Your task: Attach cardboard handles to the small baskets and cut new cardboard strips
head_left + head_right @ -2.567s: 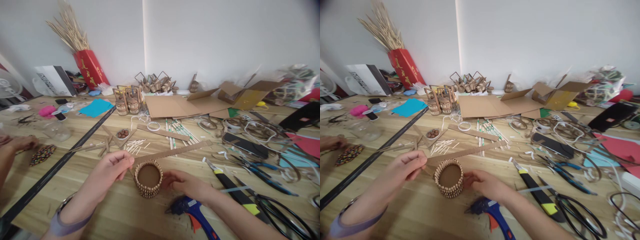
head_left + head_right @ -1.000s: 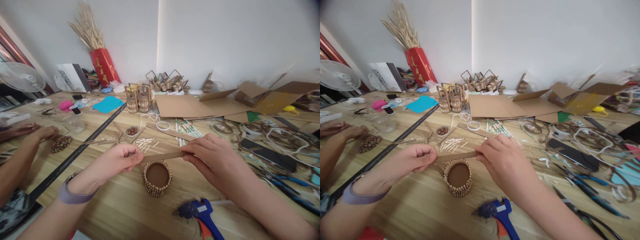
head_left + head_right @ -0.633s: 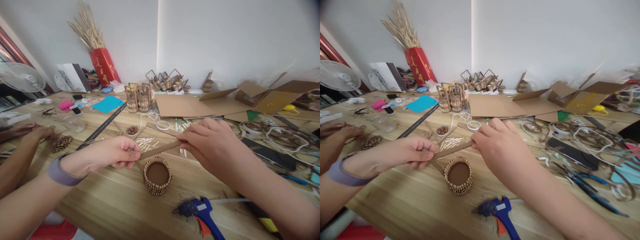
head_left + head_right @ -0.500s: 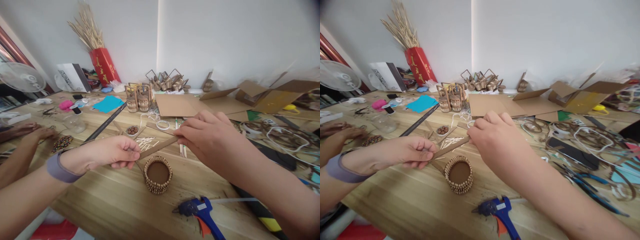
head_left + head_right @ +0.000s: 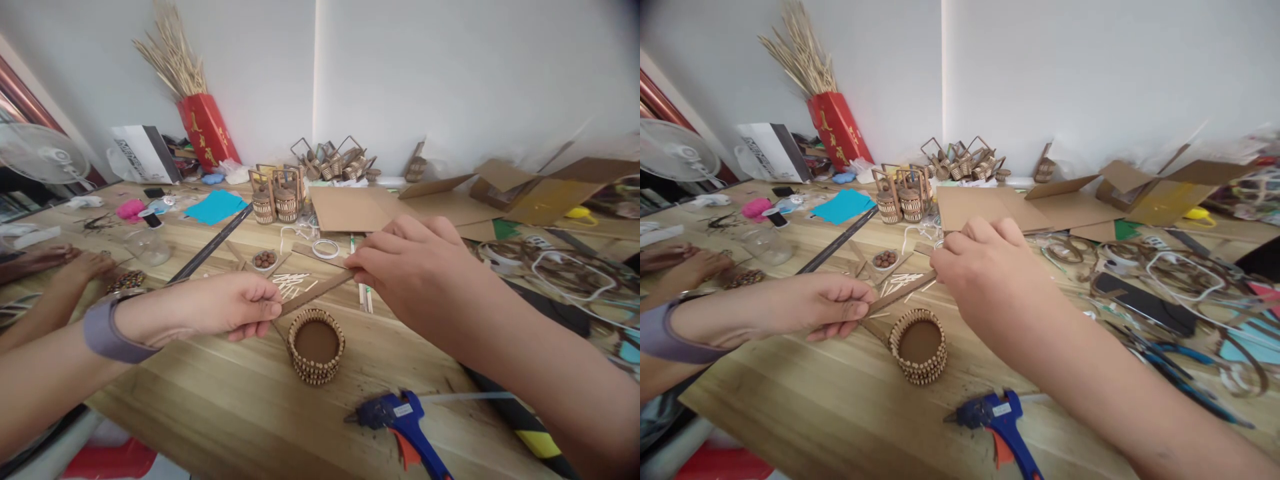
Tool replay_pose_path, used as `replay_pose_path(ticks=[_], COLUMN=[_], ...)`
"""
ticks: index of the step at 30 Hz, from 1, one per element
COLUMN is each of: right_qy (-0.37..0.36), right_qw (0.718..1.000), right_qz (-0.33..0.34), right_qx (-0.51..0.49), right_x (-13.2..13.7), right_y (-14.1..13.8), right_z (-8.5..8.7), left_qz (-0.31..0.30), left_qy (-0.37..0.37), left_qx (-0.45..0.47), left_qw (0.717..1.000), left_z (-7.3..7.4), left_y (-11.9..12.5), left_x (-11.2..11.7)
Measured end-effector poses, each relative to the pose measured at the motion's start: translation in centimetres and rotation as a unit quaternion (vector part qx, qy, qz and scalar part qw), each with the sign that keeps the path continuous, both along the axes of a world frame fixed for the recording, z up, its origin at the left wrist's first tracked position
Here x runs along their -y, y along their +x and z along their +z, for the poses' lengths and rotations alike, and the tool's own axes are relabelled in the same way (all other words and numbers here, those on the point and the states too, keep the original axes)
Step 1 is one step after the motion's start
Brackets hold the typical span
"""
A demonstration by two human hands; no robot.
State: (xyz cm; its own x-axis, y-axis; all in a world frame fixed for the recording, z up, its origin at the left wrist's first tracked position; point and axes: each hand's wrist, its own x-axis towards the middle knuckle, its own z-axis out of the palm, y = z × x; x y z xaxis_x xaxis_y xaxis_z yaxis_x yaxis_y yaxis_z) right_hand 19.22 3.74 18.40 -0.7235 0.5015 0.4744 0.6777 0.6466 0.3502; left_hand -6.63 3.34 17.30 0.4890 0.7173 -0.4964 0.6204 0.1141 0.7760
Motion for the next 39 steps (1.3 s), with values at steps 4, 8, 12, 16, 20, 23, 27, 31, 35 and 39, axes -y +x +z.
replay_pose_path(ticks=[4, 8, 12, 16, 20, 23, 27, 31, 35, 39], right_qy=[-0.006, -0.023, -0.055, -0.081, -0.062, -0.02, -0.118, -0.407, -0.452, -0.454], right_qw=[1.0, 1.0, 0.998, 0.996, 0.993, 0.982, 0.962, 0.907, 0.89, 0.89], right_qz=[-0.002, -0.013, -0.019, -0.018, 0.007, 0.06, 0.108, -0.03, -0.021, 0.005], right_qx=[0.0, 0.0, -0.011, -0.039, -0.096, -0.181, -0.221, -0.105, -0.055, -0.032], right_x=[0.0, 0.0, -0.2, -0.6, 0.2, 2.2, 3.6, 1.9, 0.4, 0.7], right_y=[0.1, 0.0, 0.1, 0.3, 0.6, 1.2, 2.2, 2.6, 1.8, 0.5], right_z=[-0.2, -0.4, -0.9, -1.7, -2.0, -2.5, -5.8, -11.2, -14.3, -14.9], left_qz=[-0.005, 0.004, 0.012, -0.004, 0.011, 0.021, 0.019, 0.018, 0.01, 0.009], left_qy=[0.014, 0.029, 0.018, -0.012, -0.027, -0.022, -0.017, -0.015, -0.017, -0.017], left_qx=[-0.008, -0.017, -0.021, 0.01, 0.03, 0.021, 0.006, -0.008, -0.022, -0.032], left_qw=[1.0, 0.999, 1.0, 1.0, 0.999, 0.999, 1.0, 1.0, 1.0, 0.999], left_z=[-0.3, -0.4, -0.2, -0.4, -0.7, -0.6, -0.4, -0.1, 0.3, 0.5], left_y=[-0.1, -0.1, -0.1, -0.2, -0.1, 0.1, 0.3, 0.4, 0.6, 0.6], left_x=[0.1, 0.4, 0.5, 0.2, 0.1, 0.3, 0.4, 0.3, 0.1, -0.3])
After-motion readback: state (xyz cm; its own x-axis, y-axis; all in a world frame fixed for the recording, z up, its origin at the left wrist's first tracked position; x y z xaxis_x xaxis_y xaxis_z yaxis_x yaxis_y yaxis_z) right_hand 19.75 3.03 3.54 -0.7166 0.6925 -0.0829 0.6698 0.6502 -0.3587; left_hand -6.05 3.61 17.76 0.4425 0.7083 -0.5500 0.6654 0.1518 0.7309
